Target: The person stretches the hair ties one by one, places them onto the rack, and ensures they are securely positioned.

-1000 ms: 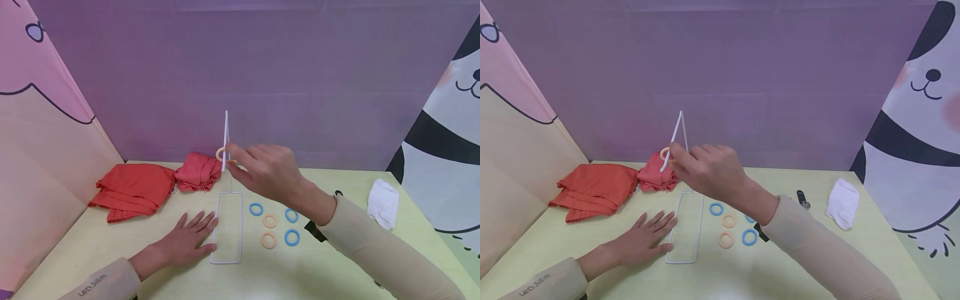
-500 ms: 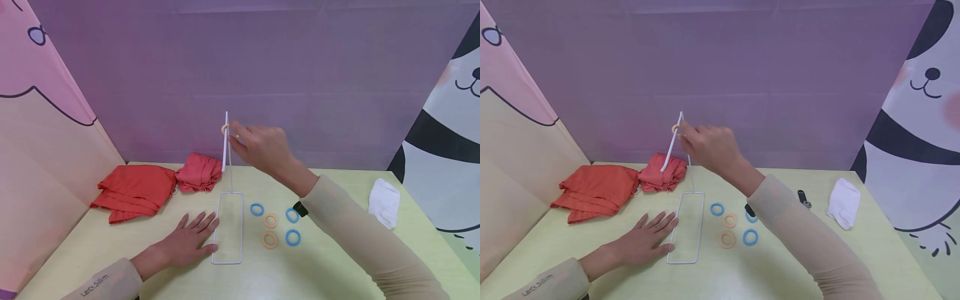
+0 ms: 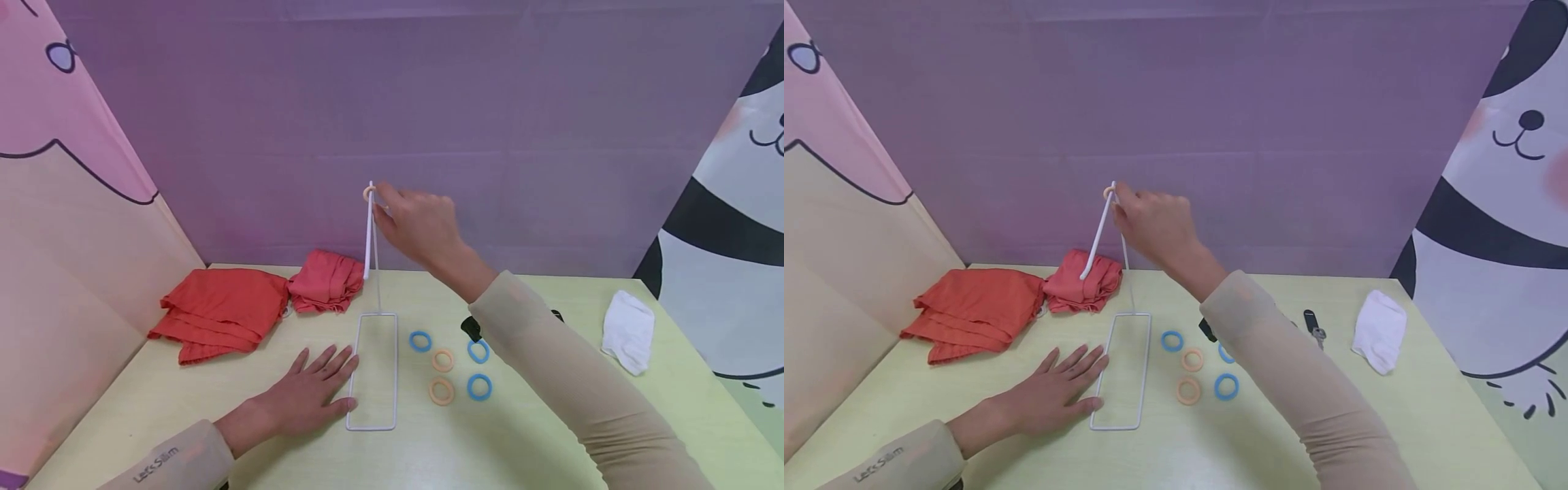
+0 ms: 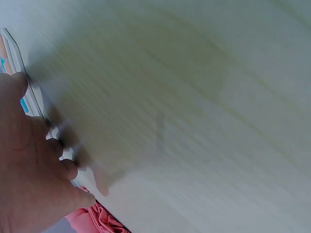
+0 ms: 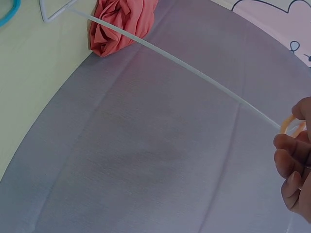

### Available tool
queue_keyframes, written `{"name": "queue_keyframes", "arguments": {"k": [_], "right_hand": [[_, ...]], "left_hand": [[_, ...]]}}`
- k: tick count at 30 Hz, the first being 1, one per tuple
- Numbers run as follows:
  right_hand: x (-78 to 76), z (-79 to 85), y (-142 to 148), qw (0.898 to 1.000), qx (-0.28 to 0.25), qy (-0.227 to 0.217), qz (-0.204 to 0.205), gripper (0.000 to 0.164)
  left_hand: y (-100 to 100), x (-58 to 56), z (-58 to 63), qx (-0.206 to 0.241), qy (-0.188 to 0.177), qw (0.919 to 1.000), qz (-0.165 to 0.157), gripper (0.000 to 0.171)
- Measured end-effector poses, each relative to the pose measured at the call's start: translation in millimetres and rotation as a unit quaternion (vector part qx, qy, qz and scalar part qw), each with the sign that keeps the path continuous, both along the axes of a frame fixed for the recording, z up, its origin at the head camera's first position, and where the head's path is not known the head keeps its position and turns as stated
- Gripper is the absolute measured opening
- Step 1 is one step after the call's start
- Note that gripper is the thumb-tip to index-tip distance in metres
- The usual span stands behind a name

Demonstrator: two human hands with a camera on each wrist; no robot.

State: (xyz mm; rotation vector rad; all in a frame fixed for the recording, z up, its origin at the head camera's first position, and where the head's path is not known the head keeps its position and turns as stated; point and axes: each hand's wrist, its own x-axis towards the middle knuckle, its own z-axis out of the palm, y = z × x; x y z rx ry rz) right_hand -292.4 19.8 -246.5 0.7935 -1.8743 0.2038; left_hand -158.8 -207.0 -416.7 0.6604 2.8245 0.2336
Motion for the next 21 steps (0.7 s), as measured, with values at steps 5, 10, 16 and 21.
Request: {"name": "queue_keyframes", "arguments": {"k": [5,10,16,21], "right_hand": [[1.6,2.6,1,1.0,0.006,-0.02,-0.017,0.021],[14.2,6.9,11,0.998,0.015,-0.046,-0.033,0.027],[42.5,10.0,40,0.988,0.023,-0.146,-0.039,0.048],[63.8,5.1,69,0.964,0.033,-0.261,-0.032,0.053]], "left_hand": [[1,-1.2,0.0,-0.001,0.001,1.0,-0.001,0.077],[2,-0.9,-0.9,0.001,0.001,1.0,-0.003,0.078],[2,-0.6,1.7,-0.006,0.0,1.0,-0.005,0.078],[1,0.3,3.5,-0.003,0.005,1.0,-0.007,0.078]]}}
